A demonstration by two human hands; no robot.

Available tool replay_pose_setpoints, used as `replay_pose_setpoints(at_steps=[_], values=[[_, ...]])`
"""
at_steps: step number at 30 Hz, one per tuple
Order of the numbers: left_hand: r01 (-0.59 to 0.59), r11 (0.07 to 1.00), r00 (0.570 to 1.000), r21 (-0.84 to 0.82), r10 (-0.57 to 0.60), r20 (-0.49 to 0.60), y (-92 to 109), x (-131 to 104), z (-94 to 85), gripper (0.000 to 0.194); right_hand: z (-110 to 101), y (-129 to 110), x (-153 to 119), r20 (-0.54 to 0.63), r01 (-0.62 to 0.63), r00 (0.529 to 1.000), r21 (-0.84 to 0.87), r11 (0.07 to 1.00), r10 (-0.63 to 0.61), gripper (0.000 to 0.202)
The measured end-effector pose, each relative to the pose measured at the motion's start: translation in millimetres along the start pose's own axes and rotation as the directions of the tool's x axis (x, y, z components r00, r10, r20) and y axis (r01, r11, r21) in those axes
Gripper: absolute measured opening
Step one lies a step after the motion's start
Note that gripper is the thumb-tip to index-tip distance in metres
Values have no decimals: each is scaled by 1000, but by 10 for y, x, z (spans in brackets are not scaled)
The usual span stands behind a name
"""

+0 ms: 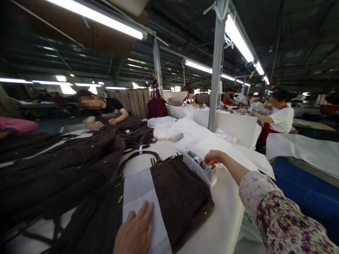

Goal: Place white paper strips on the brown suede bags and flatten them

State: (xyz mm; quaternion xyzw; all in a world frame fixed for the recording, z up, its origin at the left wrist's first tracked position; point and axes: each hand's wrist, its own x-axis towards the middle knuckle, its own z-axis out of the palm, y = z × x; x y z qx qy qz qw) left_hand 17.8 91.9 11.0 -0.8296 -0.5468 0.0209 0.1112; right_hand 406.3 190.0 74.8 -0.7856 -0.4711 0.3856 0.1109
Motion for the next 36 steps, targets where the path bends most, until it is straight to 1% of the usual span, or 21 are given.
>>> replay_pose_setpoints(at_steps=[3, 5, 7, 11, 14, 16, 18, 20, 22, 23, 24, 25, 26, 27, 29, 31, 32, 34, 36], values=[[-4, 1000, 1000, 5, 4, 7, 5, 5, -6, 52, -93, 39, -129, -44, 31, 999, 22, 999, -30, 23], [-7, 1000, 1000, 0, 7, 10, 11, 6, -4, 52, -138, 139, -259, -87, 69, 994, 54, 996, -64, 24], [-9, 1000, 1000, -13, 9, 7, 11, 16, 14, 52, -129, 293, -400, -130, 108, 987, 91, 990, -96, 24], [0, 998, 1000, -58, 1, 16, -11, 72, 46, 51, 59, 610, -590, -166, 137, 979, 125, 983, -115, 19], [5, 993, 1000, -117, -1, 31, -11, 82, 13, 50, 218, 752, -618, -179, 156, 974, 107, 982, -136, 16], [12, 987, 1000, -162, -8, 28, 12, 45, -17, 47, 293, 827, -632, -181, 162, 972, 61, 985, -149, 16], [31, 979, 1000, -202, -30, 9, 49, -9, -26, 46, 338, 893, -682, -155, 151, 977, -3, 989, -149, 20], [54, 970, 998, -238, -59, -12, 89, -55, -6, 45, 348, 900, -785, -102, 142, 984, -59, 988, -147, 22], [66, 961, 997, -270, -75, -23, 124, -80, 27, 45, 357, 768, -940, 10, 190, 982, -13, 982, -190, 22], [68, 957, 997, -281, -78, -26, 138, -88, 42, 45, 386, 634, -1031, 84, 235, 967, 66, 970, -240, 23], [68, 956, 997, -286, -78, -26, 150, -94, 54, 45, 444, 454, -1122, 164, 277, 938, 172, 945, -305, 25], [68, 955, 997, -287, -78, -25, 158, -99, 61, 44, 536, 236, -1201, 224, 316, 898, 274, 908, -380, 26], [70, 956, 996, -286, -80, -24, 163, -105, 63, 45, 662, -7, -1257, 262, 317, 869, 358, 879, -420, 26], [73, 957, 996, -282, -82, -21, 165, -110, 62, 45, 820, -259, -1280, 309, 290, 842, 432, 854, -442, 26], [76, 956, 997, -283, -82, -11, 162, -123, 53, 46, 1196, -726, -1212, 355, 230, 813, 533, 814, -462, 27], [74, 953, 997, -294, -78, 0, 154, -136, 42, 47, 1588, -1059, -1025, 332, 212, 833, 546, 810, -442, 25], [72, 950, 997, -302, -73, 8, 151, -141, 36, 48, 1764, -1163, -910, 312, 218, 846, 538, 815, -432, 23], [67, 946, 998, -317, -59, 33, 147, -145, 28, 49, 2036, -1263, -688, 254, 252, 871, 503, 827, -420, 20], [68, 943, 997, -326, -50, 62, 148, -137, 27, 49, 2184, -1271, -515, 193, 292, 888, 465, 836, -417, 17]])
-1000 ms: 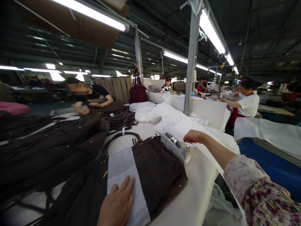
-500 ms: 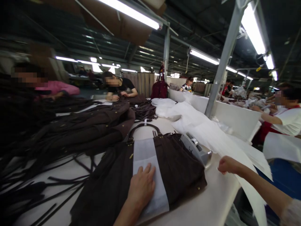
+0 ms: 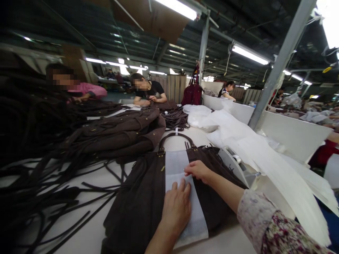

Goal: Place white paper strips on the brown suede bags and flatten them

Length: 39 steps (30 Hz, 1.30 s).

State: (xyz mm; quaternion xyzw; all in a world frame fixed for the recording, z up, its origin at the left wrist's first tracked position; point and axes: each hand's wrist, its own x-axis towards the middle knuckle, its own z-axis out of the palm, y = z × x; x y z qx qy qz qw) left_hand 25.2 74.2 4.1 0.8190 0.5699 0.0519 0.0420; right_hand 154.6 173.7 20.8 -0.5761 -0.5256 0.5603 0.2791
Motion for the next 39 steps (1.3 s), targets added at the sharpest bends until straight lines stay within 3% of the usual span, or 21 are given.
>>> replay_pose_setpoints(at_steps=[5, 16, 24, 29, 33, 36, 39], values=[[13, 1000, 999, 5, -13, 33, 16, 18, 19, 51, -39, 149, 145, -71, 70, 995, -81, 994, -76, 17], [-125, 992, 991, -3, 125, 40, -20, 27, -36, 44, -60, 308, 286, -78, 266, 953, -237, 934, -291, 19], [-110, 994, 991, -27, 112, 75, -29, 17, -44, 43, -38, 305, 290, -101, 394, 858, -501, 770, -504, 16], [-104, 993, 989, -52, 109, 98, -31, 23, -26, 44, 62, 400, 271, -130, 384, 795, -648, 658, -592, 9], [-107, 993, 988, -52, 112, 108, -30, 35, -25, 45, 37, 376, 413, -239, 293, 771, -689, 662, -590, 29], [-102, 994, 990, -42, 106, 94, -33, 32, -26, 45, -27, 290, 585, -286, 237, 784, -683, 691, -551, 25], [-103, 994, 992, -47, 106, 69, -40, 19, -17, 46, -111, 216, 664, -249, 237, 823, -665, 708, -510, 20]])
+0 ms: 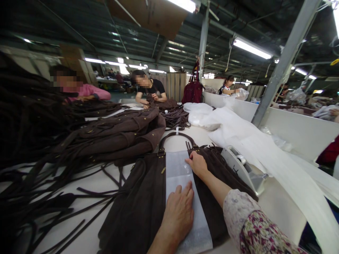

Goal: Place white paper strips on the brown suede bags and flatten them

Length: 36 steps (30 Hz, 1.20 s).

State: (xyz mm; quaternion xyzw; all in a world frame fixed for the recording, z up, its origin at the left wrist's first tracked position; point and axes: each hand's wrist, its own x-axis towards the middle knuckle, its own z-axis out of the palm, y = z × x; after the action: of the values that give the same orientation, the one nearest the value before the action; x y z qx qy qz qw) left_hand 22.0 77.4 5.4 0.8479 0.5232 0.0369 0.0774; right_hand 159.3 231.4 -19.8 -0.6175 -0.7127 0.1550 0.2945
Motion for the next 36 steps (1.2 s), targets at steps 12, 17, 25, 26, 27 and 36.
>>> replay_pose_setpoints(at_steps=[12, 17, 25, 26, 27, 36], values=[[10, 1000, 1000, 12, -10, 6, -4, 26, 17, 47, -119, 78, -104, 170, 26, 985, 75, 997, -39, 94], [12, 999, 999, 34, -11, -32, -37, -4, 99, 48, -7, -55, -2, 101, -117, 989, 72, 990, 110, 64], [32, 996, 996, 87, -24, -89, -93, 26, 33, 54, -1091, 193, -88, 202, -169, 970, 146, 975, 138, 27], [45, 995, 994, 91, -35, -102, -93, 41, 16, 54, -1375, 333, -162, 177, -174, 973, 124, 977, 150, 24], [61, 994, 992, 94, -50, -115, -92, 55, 3, 54, -1657, 483, -251, 141, -192, 974, 96, 977, 177, 23], [86, 972, 981, 217, -44, -191, -108, 113, -71, 49, -2351, 1321, -769, 147, -509, 855, 64, 858, 496, 25]])
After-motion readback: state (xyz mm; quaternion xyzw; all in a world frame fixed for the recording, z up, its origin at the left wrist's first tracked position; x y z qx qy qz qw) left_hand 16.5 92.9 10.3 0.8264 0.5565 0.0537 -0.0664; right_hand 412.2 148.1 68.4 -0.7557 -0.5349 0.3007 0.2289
